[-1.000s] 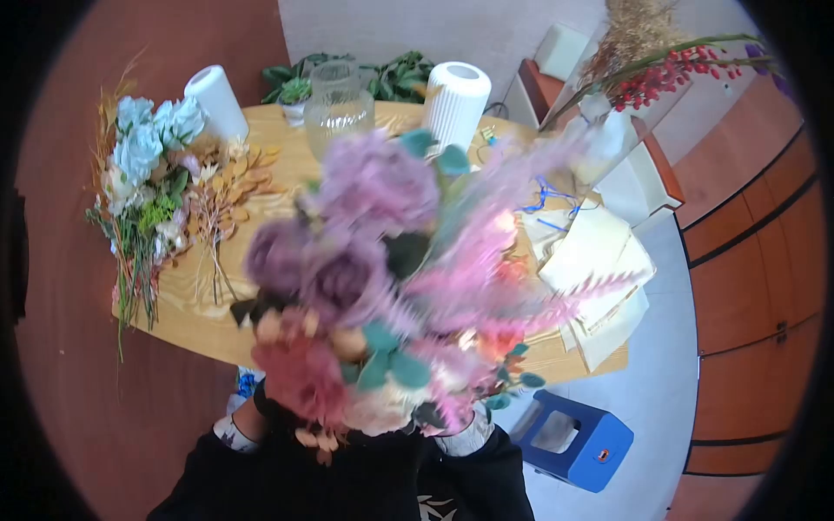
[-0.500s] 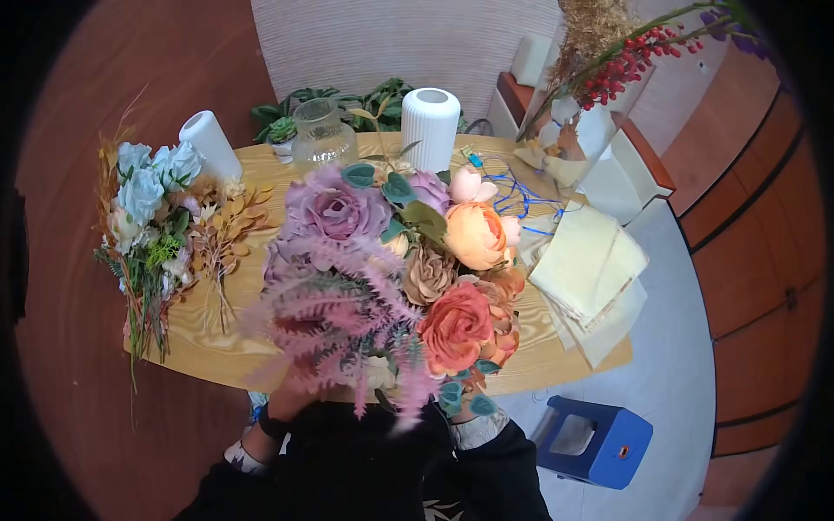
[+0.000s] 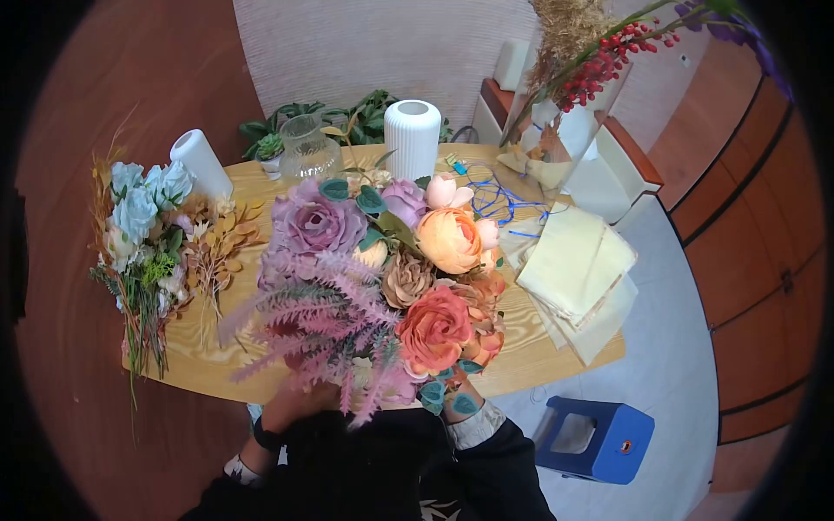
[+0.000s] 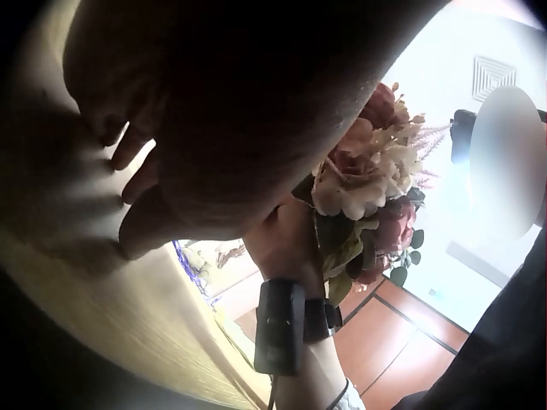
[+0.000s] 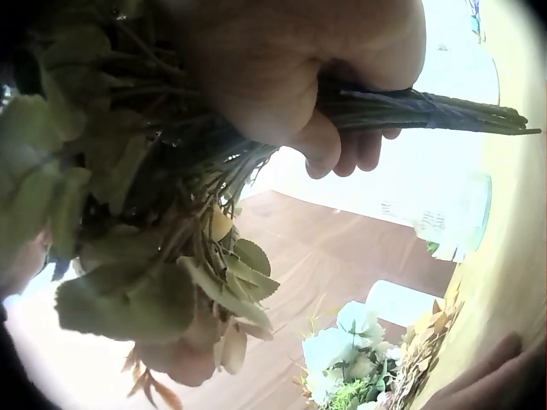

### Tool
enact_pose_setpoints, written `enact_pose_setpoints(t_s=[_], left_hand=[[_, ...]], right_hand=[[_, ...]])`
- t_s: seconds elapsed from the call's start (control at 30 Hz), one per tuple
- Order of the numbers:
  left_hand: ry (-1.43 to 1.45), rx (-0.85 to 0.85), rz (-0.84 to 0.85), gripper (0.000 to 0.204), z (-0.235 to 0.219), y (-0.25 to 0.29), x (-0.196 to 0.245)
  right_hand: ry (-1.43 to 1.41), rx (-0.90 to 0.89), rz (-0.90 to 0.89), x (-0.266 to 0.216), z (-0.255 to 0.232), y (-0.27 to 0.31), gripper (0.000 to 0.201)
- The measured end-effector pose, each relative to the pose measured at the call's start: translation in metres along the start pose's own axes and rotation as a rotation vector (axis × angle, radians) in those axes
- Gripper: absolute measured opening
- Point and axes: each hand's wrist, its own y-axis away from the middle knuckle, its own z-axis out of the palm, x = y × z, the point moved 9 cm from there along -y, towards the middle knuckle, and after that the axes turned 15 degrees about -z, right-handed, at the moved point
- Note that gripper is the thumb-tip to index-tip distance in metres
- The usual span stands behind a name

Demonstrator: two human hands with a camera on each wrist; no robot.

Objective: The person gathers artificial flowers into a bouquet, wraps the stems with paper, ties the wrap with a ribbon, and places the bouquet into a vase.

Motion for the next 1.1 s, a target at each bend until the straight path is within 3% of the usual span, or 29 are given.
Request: enact_pose_setpoints(t_s=[0.03,0.1,0.13,0.2,0.23,0.3,0.33,0.4,0.53,0.6,0.67,0.83,0.9,0.93,1.0,1.03,1.1], left_hand=[[-0.003,-0.003,0.003,0.045,0.001,0.000,-0.002],[-0.430,-0.020,-0.002,0.043,0.012,0.002,-0.012],[-0.433,-0.021,-0.002,0.043,0.012,0.002,-0.007],[-0.224,-0.009,-0.175,0.013,0.004,-0.002,-0.006],[-0.229,-0.006,-0.176,0.013,0.007,-0.002,-0.030],[-0.448,-0.117,0.060,0.043,0.034,0.005,-0.084],[-0.449,-0.118,0.057,0.043,0.030,0.005,-0.061],[-0.153,0.034,-0.021,0.045,0.000,-0.001,0.006],[-0.255,-0.119,-0.177,0.044,0.016,-0.008,-0.025],[-0.284,0.052,-0.003,0.018,0.003,-0.009,-0.007],[-0.298,0.061,0.022,0.016,0.002,-0.010,-0.003],[-0.316,0.042,0.070,0.015,-0.006,-0.012,0.007],[-0.291,-0.069,-0.040,0.021,-0.003,-0.012,-0.021],[-0.271,-0.092,-0.018,0.021,-0.005,-0.005,-0.050],[-1.398,-0.123,0.222,0.029,0.028,0.021,-0.132],[-1.378,-0.150,0.254,0.029,0.030,0.026,-0.133],[-1.243,0.038,0.100,0.029,0.007,0.024,-0.127]], right_hand=[[0.012,-0.013,-0.001,0.000,0.001,0.000,0.022],[0.033,-0.037,-0.001,-0.020,-0.004,0.032,0.022],[0.041,-0.050,0.000,-0.018,-0.001,0.030,0.022],[0.053,-0.081,0.000,-0.021,-0.007,0.028,0.022],[0.057,-0.096,-0.002,-0.024,-0.010,0.031,0.022],[0.067,-0.126,-0.003,-0.033,-0.013,0.048,0.022],[0.073,-0.140,0.000,-0.039,-0.013,0.059,0.022],[0.090,-0.167,0.011,-0.048,-0.013,0.078,0.022],[0.133,-0.201,0.060,-0.022,0.002,0.046,0.023],[0.147,-0.221,0.073,0.000,0.003,0.012,0.023],[0.166,-0.244,0.082,0.016,-0.009,-0.024,0.023],[0.226,-0.308,0.096,0.012,-0.001,-0.011,0.023],[0.276,-0.326,0.118,0.014,0.001,-0.010,0.023],[0.317,-0.333,0.138,0.012,-0.003,-0.010,0.024],[0.408,-0.326,0.205,0.024,-0.006,-0.016,0.024],[0.439,-0.316,0.236,0.030,0.007,-0.002,0.024],[0.477,-0.317,0.266,0.031,0.020,0.016,0.024]])
